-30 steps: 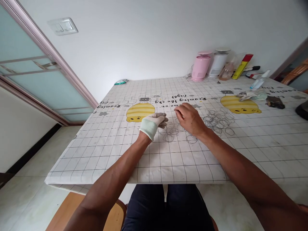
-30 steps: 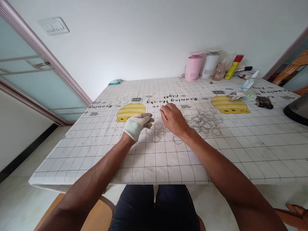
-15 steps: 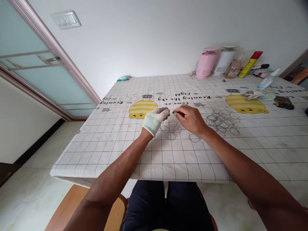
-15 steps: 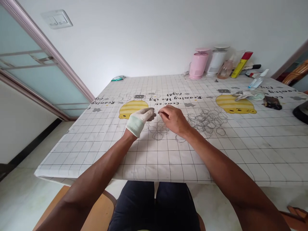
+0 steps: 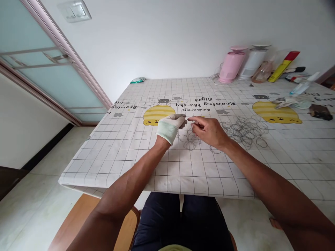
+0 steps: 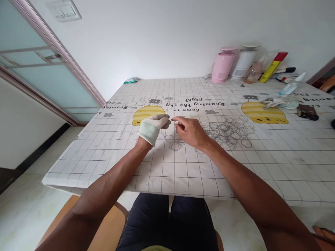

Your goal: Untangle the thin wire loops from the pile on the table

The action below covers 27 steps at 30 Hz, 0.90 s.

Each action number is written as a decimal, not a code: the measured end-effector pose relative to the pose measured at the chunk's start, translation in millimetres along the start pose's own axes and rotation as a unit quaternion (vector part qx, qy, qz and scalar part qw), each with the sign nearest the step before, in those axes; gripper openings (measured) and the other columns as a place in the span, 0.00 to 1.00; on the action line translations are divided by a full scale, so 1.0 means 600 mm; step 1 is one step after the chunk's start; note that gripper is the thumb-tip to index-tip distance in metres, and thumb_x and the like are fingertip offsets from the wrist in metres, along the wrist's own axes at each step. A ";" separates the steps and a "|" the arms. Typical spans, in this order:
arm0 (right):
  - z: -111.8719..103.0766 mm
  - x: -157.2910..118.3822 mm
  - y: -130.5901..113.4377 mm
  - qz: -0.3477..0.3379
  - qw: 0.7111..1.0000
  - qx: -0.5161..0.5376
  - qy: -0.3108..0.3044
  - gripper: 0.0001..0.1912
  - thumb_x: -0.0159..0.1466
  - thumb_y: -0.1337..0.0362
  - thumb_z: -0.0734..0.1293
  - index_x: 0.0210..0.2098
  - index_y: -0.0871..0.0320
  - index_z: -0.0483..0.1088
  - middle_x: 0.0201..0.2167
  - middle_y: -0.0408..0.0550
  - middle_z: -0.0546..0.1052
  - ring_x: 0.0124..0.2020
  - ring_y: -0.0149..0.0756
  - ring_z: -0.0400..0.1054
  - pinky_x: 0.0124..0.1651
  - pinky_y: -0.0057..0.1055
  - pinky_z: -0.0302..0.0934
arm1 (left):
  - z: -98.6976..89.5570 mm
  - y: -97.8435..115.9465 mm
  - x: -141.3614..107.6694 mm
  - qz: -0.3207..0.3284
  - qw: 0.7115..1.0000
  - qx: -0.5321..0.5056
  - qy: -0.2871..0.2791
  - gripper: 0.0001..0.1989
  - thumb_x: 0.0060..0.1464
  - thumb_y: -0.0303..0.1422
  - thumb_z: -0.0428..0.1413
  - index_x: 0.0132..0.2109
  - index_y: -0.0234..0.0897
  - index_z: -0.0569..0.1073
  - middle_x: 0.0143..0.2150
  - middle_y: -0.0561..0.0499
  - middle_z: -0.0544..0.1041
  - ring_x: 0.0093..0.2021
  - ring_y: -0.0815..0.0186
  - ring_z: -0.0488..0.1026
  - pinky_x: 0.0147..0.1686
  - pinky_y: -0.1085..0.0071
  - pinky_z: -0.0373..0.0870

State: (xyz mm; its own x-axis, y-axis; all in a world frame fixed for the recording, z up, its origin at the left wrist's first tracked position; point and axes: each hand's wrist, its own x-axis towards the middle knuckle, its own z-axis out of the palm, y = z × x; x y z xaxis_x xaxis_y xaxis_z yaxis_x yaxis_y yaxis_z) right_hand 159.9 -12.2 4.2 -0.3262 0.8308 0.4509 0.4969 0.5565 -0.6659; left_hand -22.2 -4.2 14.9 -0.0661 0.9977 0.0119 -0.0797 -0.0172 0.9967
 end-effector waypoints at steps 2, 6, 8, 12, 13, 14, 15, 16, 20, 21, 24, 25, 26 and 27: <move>0.004 -0.001 0.001 -0.018 1.000 -0.019 0.016 0.16 0.70 0.63 0.64 0.53 0.55 0.79 0.27 0.44 0.78 0.25 0.33 0.70 0.32 0.32 0.67 | 0.001 -0.002 0.002 0.003 1.000 0.000 0.003 0.08 0.53 0.29 0.60 0.41 0.34 0.82 0.32 0.49 0.82 0.33 0.68 0.76 0.41 0.69 0.75; 0.008 0.000 0.002 -0.021 0.999 -0.023 0.041 0.15 0.70 0.63 0.64 0.50 0.56 0.81 0.29 0.46 0.80 0.26 0.34 0.72 0.30 0.31 0.67 | 0.001 -0.005 0.002 0.004 1.000 -0.001 0.003 0.09 0.53 0.29 0.60 0.41 0.34 0.82 0.32 0.49 0.82 0.33 0.69 0.76 0.41 0.70 0.75; 0.008 0.000 0.000 -0.005 0.999 -0.011 0.050 0.15 0.69 0.64 0.65 0.48 0.56 0.82 0.28 0.46 0.80 0.26 0.34 0.73 0.29 0.30 0.68 | 0.001 -0.006 0.002 0.000 1.000 -0.006 -0.002 0.09 0.53 0.29 0.60 0.42 0.33 0.82 0.32 0.49 0.82 0.32 0.69 0.76 0.41 0.70 0.75; 0.003 0.001 -0.007 0.068 0.996 0.056 0.028 0.14 0.68 0.63 0.66 0.46 0.56 0.82 0.24 0.43 0.78 0.22 0.33 0.72 0.26 0.29 0.69 | 0.001 -0.006 0.004 -0.001 1.000 -0.008 -0.013 0.10 0.54 0.29 0.60 0.43 0.33 0.82 0.32 0.49 0.82 0.32 0.69 0.76 0.41 0.69 0.75; 0.001 0.001 -0.008 0.078 0.994 0.076 0.017 0.14 0.68 0.62 0.66 0.47 0.56 0.82 0.24 0.43 0.78 0.21 0.32 0.72 0.26 0.29 0.70 | 0.000 -0.005 0.004 0.003 1.000 -0.004 -0.014 0.10 0.54 0.30 0.60 0.43 0.33 0.82 0.32 0.49 0.82 0.33 0.69 0.76 0.42 0.69 0.75; 0.000 0.001 -0.009 0.081 0.992 0.093 0.009 0.14 0.68 0.62 0.66 0.47 0.56 0.82 0.24 0.43 0.78 0.21 0.32 0.72 0.27 0.30 0.70 | -0.001 -0.005 0.004 0.007 1.000 0.000 -0.014 0.11 0.54 0.30 0.60 0.43 0.33 0.82 0.33 0.49 0.82 0.34 0.68 0.76 0.42 0.69 0.75; -0.002 0.001 -0.010 0.079 0.991 0.103 0.003 0.14 0.68 0.61 0.66 0.47 0.56 0.82 0.24 0.43 0.78 0.22 0.32 0.72 0.27 0.30 0.71 | -0.001 -0.004 0.004 0.010 1.000 0.004 -0.015 0.11 0.54 0.30 0.60 0.43 0.33 0.82 0.34 0.49 0.82 0.34 0.68 0.77 0.43 0.69 0.75; -0.003 0.001 -0.010 0.076 0.991 0.106 0.001 0.14 0.68 0.60 0.67 0.47 0.56 0.82 0.24 0.43 0.78 0.22 0.33 0.72 0.28 0.31 0.72 | -0.002 -0.004 0.004 0.013 1.000 0.007 -0.015 0.11 0.54 0.31 0.61 0.43 0.33 0.82 0.34 0.48 0.82 0.35 0.67 0.77 0.43 0.68 0.76; -0.005 0.001 -0.009 0.062 0.995 0.073 0.001 0.13 0.68 0.59 0.68 0.47 0.55 0.82 0.23 0.43 0.77 0.22 0.34 0.74 0.28 0.31 0.72 | -0.004 -0.004 0.002 0.018 1.000 -0.004 -0.019 0.11 0.54 0.32 0.61 0.44 0.33 0.82 0.35 0.47 0.82 0.34 0.67 0.77 0.44 0.67 0.76; -0.005 0.001 -0.008 0.059 0.996 0.064 -0.001 0.13 0.68 0.59 0.68 0.47 0.54 0.82 0.23 0.43 0.78 0.22 0.34 0.74 0.28 0.31 0.72 | -0.005 -0.005 0.002 0.019 1.000 -0.009 -0.020 0.11 0.54 0.32 0.61 0.44 0.33 0.82 0.35 0.47 0.82 0.34 0.68 0.77 0.44 0.67 0.76; -0.006 0.001 -0.007 0.059 0.997 0.049 -0.005 0.13 0.68 0.61 0.68 0.48 0.54 0.82 0.24 0.43 0.78 0.23 0.34 0.75 0.28 0.31 0.70 | -0.006 -0.003 0.001 0.014 1.000 -0.013 -0.025 0.12 0.55 0.33 0.61 0.44 0.32 0.82 0.35 0.47 0.83 0.35 0.67 0.77 0.44 0.67 0.76; -0.006 0.002 -0.006 0.061 0.997 0.044 0.002 0.13 0.69 0.61 0.67 0.48 0.54 0.82 0.24 0.43 0.78 0.23 0.34 0.74 0.28 0.31 0.70 | -0.006 -0.002 0.001 0.011 1.000 -0.007 -0.024 0.12 0.55 0.34 0.61 0.44 0.33 0.81 0.36 0.46 0.83 0.35 0.67 0.77 0.44 0.67 0.76; -0.007 0.002 -0.004 0.064 0.997 0.038 0.016 0.13 0.69 0.62 0.67 0.48 0.55 0.82 0.25 0.43 0.79 0.23 0.34 0.74 0.28 0.31 0.69 | -0.007 0.000 0.001 0.009 1.000 0.003 -0.022 0.12 0.56 0.36 0.62 0.44 0.33 0.81 0.36 0.46 0.83 0.35 0.66 0.77 0.44 0.66 0.76; -0.007 0.003 -0.001 0.066 0.997 0.030 0.033 0.13 0.69 0.62 0.67 0.49 0.55 0.82 0.25 0.43 0.79 0.24 0.34 0.74 0.28 0.31 0.69 | -0.009 0.003 0.001 0.009 1.000 0.017 -0.017 0.13 0.57 0.38 0.62 0.43 0.33 0.81 0.37 0.46 0.83 0.36 0.65 0.77 0.43 0.66 0.76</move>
State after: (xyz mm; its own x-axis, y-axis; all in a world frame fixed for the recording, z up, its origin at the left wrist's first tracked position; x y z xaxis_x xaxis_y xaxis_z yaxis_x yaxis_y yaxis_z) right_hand 162.5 -11.1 8.1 -0.2058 0.8956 0.3944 0.4828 0.4435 -0.7551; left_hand -27.6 -3.8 16.3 -0.0332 0.9990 0.0312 -0.0441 -0.0326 0.9985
